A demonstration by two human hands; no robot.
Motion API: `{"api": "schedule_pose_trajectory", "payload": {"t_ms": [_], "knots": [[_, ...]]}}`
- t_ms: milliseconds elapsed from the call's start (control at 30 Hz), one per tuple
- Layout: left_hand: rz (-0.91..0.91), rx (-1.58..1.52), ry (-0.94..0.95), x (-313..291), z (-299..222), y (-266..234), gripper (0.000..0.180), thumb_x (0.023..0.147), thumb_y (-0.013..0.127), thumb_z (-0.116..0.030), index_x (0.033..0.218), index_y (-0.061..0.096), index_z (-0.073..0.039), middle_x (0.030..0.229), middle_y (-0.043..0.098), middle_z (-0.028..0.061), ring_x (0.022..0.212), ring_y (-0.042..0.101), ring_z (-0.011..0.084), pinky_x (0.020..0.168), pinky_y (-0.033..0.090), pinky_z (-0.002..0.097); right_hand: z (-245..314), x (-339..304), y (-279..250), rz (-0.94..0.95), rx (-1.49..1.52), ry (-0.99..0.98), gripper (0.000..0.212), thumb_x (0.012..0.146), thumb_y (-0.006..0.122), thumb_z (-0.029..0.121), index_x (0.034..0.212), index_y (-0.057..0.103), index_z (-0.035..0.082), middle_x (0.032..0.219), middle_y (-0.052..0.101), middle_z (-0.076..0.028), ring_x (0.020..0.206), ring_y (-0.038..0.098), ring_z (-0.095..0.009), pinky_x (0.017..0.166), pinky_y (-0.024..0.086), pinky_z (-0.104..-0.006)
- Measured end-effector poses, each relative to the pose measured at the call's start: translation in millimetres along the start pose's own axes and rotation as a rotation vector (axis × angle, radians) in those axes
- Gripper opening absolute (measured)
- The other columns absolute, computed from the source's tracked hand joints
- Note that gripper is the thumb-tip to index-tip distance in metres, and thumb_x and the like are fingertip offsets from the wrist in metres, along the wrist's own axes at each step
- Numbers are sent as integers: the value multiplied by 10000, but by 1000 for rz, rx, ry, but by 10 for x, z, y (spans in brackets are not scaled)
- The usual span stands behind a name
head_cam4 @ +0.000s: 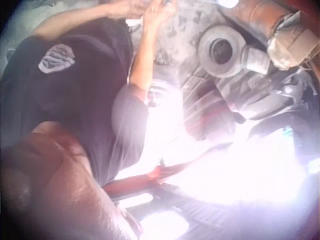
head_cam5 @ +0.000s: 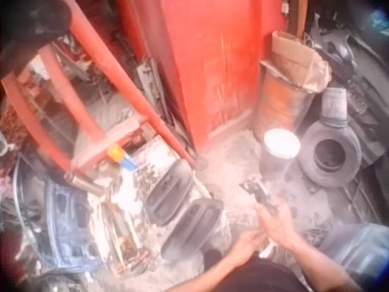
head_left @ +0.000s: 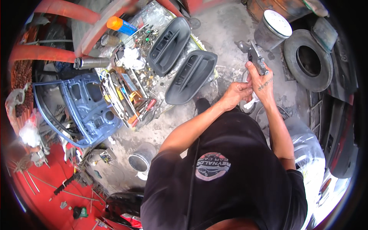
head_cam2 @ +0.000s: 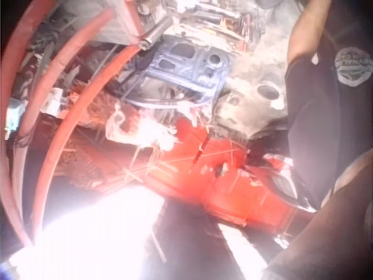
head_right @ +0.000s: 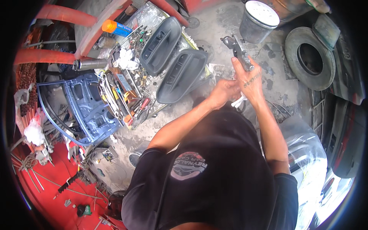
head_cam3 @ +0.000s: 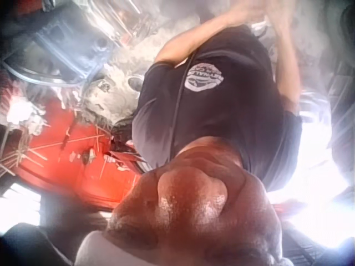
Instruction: The person cleans two black plastic car parts with a sponge and water, wipes them with a cloth, and then sprays them with a paint gun. The parts are handled one at a time and placed on a workbench during the process.
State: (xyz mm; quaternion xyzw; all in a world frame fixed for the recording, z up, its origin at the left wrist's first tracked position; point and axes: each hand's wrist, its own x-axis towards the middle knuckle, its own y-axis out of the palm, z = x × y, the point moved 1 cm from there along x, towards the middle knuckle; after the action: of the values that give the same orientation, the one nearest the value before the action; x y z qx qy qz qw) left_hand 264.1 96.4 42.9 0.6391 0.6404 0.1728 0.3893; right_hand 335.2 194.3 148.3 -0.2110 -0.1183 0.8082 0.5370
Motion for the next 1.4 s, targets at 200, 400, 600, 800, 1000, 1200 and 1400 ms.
{"api": "schedule_pose_trajectory", "payload": {"t_ms": [200, 400, 600, 800, 1000, 1200, 1400], "knots": [[-5, 15, 27, -235, -119, -175, 190, 1035, 624, -123, 1114, 720, 19, 819, 655, 13, 727, 626, 99, 675, 519, 272, 211, -156, 304, -50, 12, 43, 329, 959, 715, 311, 930, 665, -13, 610, 582, -33, 567, 560, -115, 534, 451, -327], [-47, -53, 15, -506, -222, -326, 199, 1025, 641, -116, 1144, 720, 23, 818, 657, 17, 715, 623, 100, 667, 512, 263, 349, -300, 591, -81, 18, 36, 321, 955, 728, 290, 981, 677, -26, 630, 568, -19, 572, 544, -108, 538, 455, -325], [-37, -81, -2, -667, -297, -450, 238, 1005, 674, -122, 1189, 713, 23, 823, 659, 20, 710, 620, 100, 661, 509, 261, 442, -397, 746, -85, 51, 71, 334, 952, 732, 286, 1045, 691, -32, 629, 567, -16, 578, 542, -99, 537, 454, -322], [9, -119, -65, -663, -319, -419, 192, 995, 685, -115, 1129, 727, 15, 819, 673, 30, 704, 622, 106, 659, 517, 263, 370, -412, 678, -93, 33, 99, 353, 949, 729, 275, 1067, 681, -55, 630, 577, -28, 579, 544, -121, 563, 466, -336], [-360, 593, 408, -624, -1039, -237, 147, 976, 653, -38, 1084, 739, 13, 1055, 705, 66, 885, 667, 148, 791, 535, 282, 384, -406, 377, -15, -76, 55, 410, 937, 722, 231, 1196, 661, -80, 778, 700, -172, 725, 634, -208, 727, 524, -382], [64, 1113, 843, -378, -1654, 364, 251, 876, 702, 13, 1124, 734, -5, 1194, 703, 151, 1112, 685, 303, 958, 541, 371, 134, -433, 259, -40, -86, -46, 351, 923, 686, 186, 1172, 661, -60, 889, 712, -253, 814, 698, -243, 750, 529, -406], [5, 1119, 819, -317, -1701, 252, 211, 889, 716, -19, 1099, 734, -6, 1132, 727, 140, 1054, 707, 295, 914, 560, 363, 289, -337, 239, 107, -154, 26, 409, 916, 679, 196, 1188, 634, -106, 817, 693, -246, 755, 678, -243, 735, 531, -394]]}}
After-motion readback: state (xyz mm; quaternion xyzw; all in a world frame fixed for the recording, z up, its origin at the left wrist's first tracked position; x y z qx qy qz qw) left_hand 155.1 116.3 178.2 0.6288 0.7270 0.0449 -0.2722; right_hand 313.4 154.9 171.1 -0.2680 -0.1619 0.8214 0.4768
